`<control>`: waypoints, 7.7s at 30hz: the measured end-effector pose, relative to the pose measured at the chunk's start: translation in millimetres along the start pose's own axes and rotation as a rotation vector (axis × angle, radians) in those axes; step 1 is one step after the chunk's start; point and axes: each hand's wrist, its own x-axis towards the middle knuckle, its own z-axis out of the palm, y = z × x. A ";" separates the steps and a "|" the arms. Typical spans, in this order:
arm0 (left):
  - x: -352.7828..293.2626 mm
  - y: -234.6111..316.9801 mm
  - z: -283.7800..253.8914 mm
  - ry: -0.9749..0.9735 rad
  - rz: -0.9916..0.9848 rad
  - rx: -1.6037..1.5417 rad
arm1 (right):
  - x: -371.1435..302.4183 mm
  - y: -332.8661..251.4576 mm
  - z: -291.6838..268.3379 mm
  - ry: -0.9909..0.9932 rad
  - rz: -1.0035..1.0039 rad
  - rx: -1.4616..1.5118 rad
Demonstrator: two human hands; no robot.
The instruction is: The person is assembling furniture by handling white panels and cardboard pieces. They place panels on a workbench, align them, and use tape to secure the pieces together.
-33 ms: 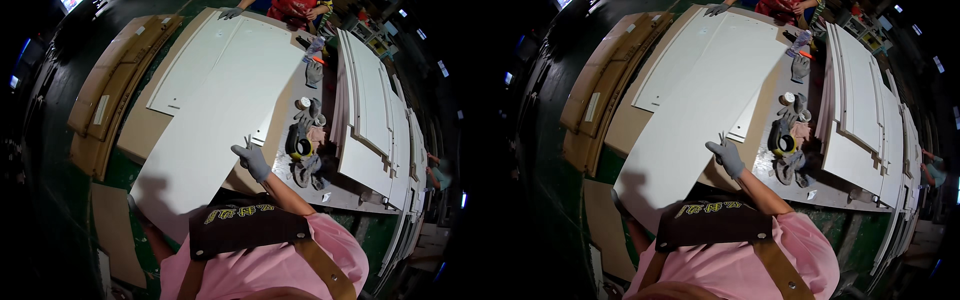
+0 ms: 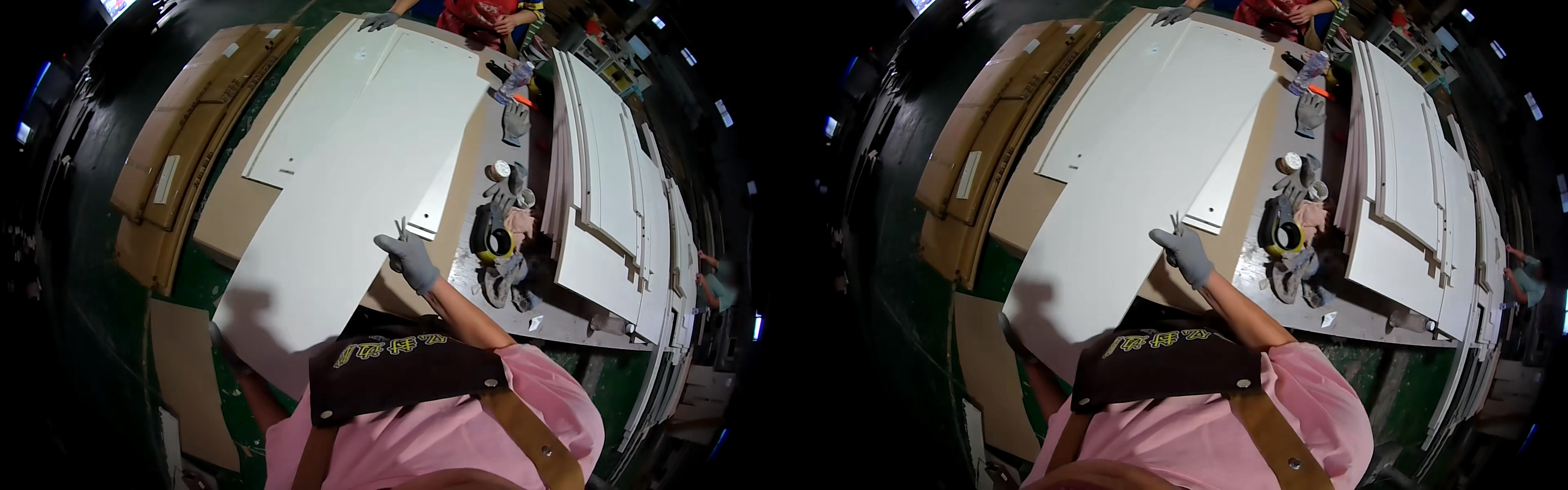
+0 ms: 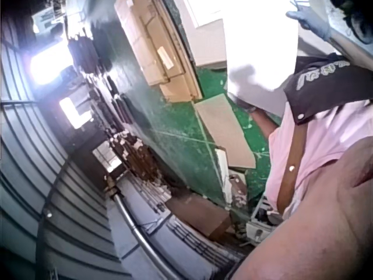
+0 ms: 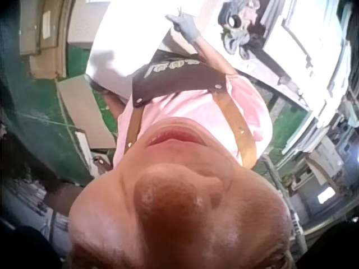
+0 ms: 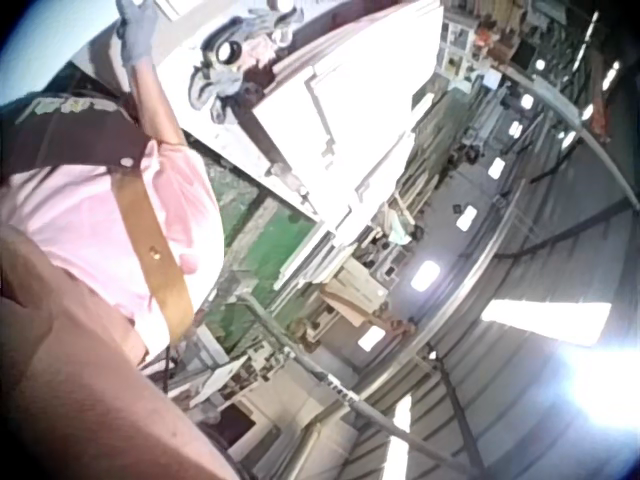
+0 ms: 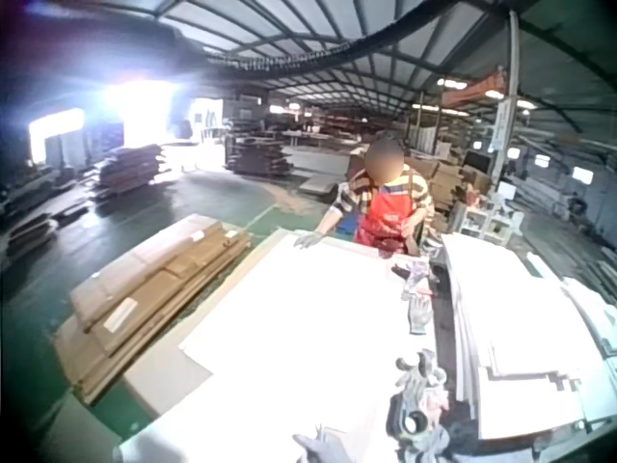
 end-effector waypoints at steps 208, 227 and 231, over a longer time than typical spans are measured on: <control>-649.1 -764.0 550.5 -1.575 -0.247 1.284 | -475.8 162.1 -1000.3 0.950 -0.045 0.759; -657.3 -749.4 570.5 -1.485 -0.244 1.349 | -616.4 221.2 -959.0 0.916 -0.056 0.747; -652.8 -754.0 569.0 -1.548 -0.135 1.380 | -617.1 229.8 -963.3 1.041 -0.109 0.330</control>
